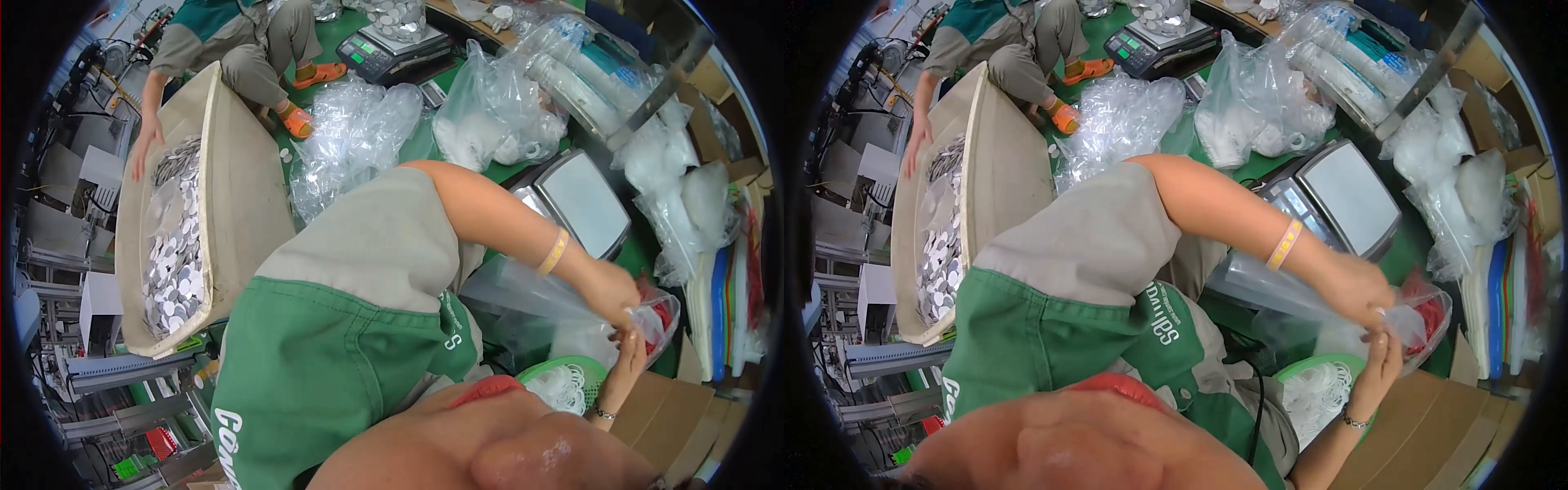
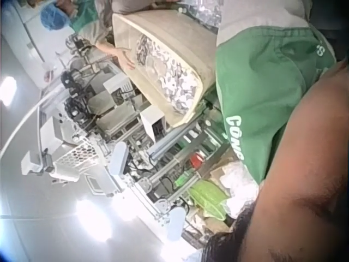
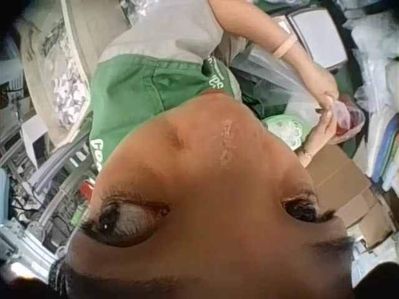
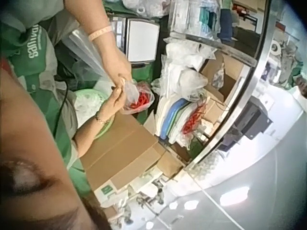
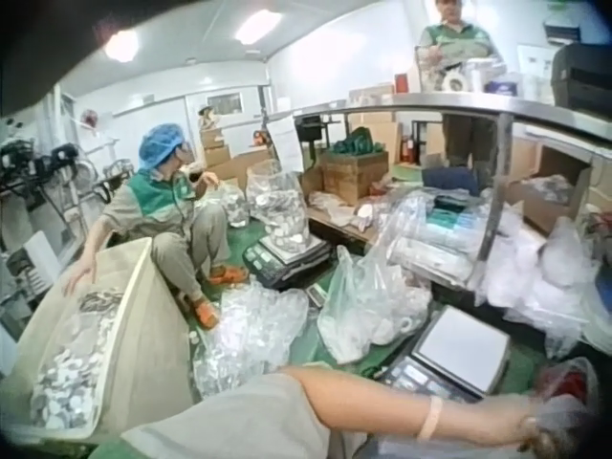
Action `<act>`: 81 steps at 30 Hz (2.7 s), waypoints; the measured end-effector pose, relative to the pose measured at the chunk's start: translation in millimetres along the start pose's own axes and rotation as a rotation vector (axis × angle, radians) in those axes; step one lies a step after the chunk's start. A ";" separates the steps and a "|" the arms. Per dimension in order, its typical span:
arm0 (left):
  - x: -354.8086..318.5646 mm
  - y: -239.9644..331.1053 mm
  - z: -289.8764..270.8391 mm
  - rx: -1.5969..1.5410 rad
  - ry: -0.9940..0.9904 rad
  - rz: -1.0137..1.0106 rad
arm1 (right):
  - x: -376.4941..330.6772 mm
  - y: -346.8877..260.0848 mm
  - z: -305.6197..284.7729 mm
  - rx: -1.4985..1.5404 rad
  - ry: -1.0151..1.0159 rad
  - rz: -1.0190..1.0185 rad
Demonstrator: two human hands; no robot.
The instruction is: The recorder weighs white plastic rings on an electronic scale and packs them into plastic bags and cardboard boxes.
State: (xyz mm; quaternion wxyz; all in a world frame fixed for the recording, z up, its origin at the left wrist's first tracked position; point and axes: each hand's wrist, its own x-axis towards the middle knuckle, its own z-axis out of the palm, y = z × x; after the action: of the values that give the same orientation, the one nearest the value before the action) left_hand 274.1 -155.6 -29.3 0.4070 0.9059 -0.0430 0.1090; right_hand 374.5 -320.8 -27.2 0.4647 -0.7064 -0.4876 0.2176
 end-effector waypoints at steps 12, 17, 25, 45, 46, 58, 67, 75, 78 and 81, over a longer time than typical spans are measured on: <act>22.9 -36.7 -31.0 -0.509 0.333 -0.191 | -0.6 58.8 -3.9 -0.373 0.077 0.030; 7.9 -1.9 -2.3 -0.092 -0.005 0.127 | 8.1 23.5 -11.1 -0.747 0.029 -0.359; -7.2 9.7 -33.6 -0.130 -0.058 0.117 | 23.9 -16.7 -10.7 -0.339 0.137 -0.354; 21.1 -21.1 -41.5 0.164 0.104 -0.025 | -158.5 224.9 -61.5 -0.590 -0.295 0.492; 23.1 -16.1 -37.8 0.169 0.084 0.024 | -160.9 231.7 -46.7 -0.652 -0.356 0.531; 36.2 -14.8 -17.7 0.397 0.114 0.191 | -188.2 239.2 -0.5 -0.787 -0.714 0.461; 39.5 -26.7 -11.6 0.444 0.086 0.158 | -232.3 265.6 34.2 -0.876 -0.386 0.268; 33.7 -24.4 -11.6 0.292 0.131 -0.002 | -222.1 292.4 -9.3 -0.069 0.481 0.868; 33.1 -30.1 -11.5 0.250 0.127 0.041 | -242.0 313.8 -36.8 0.287 0.911 0.886; 29.2 -32.6 -13.5 0.228 0.108 0.030 | -229.8 290.6 -40.3 0.540 1.004 0.752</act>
State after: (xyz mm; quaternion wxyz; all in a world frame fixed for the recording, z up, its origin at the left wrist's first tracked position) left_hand 305.8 -123.5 -37.5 0.3016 0.9383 -0.0219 0.1679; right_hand 447.8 -570.4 -294.0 0.6873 -0.7024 0.1371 0.1243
